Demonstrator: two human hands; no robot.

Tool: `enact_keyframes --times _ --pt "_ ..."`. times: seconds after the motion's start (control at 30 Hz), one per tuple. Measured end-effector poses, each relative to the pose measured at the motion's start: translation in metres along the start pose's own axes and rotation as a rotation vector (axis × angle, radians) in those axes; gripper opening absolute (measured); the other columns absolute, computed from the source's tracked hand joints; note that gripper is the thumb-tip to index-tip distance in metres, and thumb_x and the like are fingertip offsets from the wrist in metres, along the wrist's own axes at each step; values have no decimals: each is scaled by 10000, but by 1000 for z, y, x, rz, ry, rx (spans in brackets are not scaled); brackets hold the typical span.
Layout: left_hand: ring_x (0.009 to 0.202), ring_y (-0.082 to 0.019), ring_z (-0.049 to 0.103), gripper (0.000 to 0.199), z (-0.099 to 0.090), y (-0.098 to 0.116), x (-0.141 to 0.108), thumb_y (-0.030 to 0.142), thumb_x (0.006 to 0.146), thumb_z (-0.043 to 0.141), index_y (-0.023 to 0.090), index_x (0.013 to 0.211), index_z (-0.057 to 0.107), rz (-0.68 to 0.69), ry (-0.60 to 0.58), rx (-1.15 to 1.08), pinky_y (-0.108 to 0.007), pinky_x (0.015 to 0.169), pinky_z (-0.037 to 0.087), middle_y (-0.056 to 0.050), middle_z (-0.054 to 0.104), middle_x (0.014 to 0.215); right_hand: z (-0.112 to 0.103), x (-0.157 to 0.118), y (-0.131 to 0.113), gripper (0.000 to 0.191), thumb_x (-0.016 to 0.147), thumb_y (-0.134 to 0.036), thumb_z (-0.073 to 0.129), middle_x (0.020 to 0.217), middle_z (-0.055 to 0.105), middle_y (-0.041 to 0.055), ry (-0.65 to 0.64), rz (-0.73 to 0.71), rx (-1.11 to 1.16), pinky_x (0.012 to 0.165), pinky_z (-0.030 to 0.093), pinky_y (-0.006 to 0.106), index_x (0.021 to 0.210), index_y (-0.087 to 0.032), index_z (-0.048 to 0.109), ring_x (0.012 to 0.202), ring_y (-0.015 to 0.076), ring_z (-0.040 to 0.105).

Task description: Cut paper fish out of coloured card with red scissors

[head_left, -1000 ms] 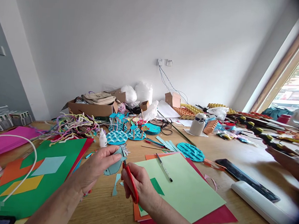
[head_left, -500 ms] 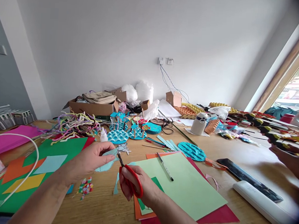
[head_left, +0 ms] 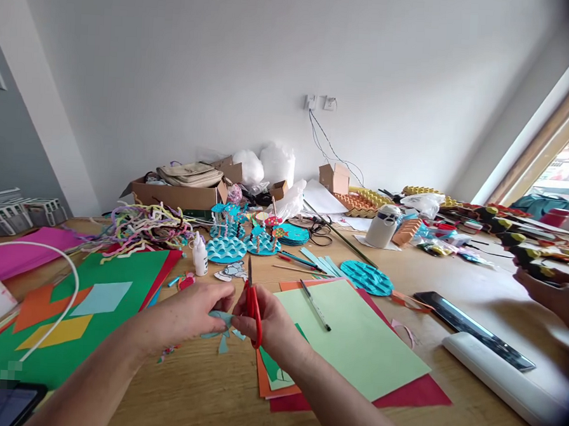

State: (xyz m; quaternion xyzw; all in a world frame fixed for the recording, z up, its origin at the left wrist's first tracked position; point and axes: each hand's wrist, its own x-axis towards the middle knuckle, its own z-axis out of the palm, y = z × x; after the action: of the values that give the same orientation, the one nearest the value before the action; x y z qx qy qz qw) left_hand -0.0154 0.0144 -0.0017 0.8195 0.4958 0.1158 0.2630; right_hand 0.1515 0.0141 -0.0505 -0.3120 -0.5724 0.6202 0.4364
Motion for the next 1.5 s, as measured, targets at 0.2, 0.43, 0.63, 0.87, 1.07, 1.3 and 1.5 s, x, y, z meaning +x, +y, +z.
enact_keyframes --times 0.2,0.43,0.63,0.87,1.07,1.3,1.5 --pt "690 -157 491 182 -3 -3 3 273 715 543 236 889 502 -3 199 -225 -247 591 345 40 503 726 1 2 -1 240 573 -196 678 591 505 -62 140 -34 48 477 324 205 688 -179 467 504 75 418" --pt "687 -157 499 275 -2 13 1 475 815 457 208 829 522 27 422 -529 -252 609 374 16 535 697 -4 2 -2 260 634 -205 686 596 487 -65 368 -114 366 488 296 208 775 -185 469 487 63 412" --pt "660 -167 511 171 31 20 18 360 729 560 196 681 566 10 420 -691 -263 622 402 16 569 644 1 0 1 249 655 -197 688 588 482 -66 355 -108 414 500 299 208 772 -182 470 498 59 410" --pt "677 -170 502 146 27 23 15 322 694 550 190 638 576 -84 436 -686 -276 670 389 21 571 638 0 0 3 268 641 -242 704 653 505 -55 317 -108 293 493 329 207 803 -185 497 528 71 449" --pt "705 -176 502 177 29 22 14 351 709 539 184 691 595 -73 480 -669 -286 677 400 -1 607 723 4 -1 -1 273 593 -240 700 614 499 -57 331 -96 257 502 367 210 762 -181 494 516 77 448" --pt "653 -155 528 165 14 17 7 341 688 595 177 680 586 -65 560 -806 -280 671 443 13 577 641 7 -6 -10 178 693 -286 594 577 513 -42 209 -48 102 460 333 203 715 -180 452 490 85 455" --pt "561 -114 513 180 1 17 1 333 665 639 169 703 576 -53 675 -1063 -206 504 420 22 586 581 14 -13 -10 286 807 -398 463 467 463 -44 30 13 -163 477 328 206 624 -185 409 457 85 427"
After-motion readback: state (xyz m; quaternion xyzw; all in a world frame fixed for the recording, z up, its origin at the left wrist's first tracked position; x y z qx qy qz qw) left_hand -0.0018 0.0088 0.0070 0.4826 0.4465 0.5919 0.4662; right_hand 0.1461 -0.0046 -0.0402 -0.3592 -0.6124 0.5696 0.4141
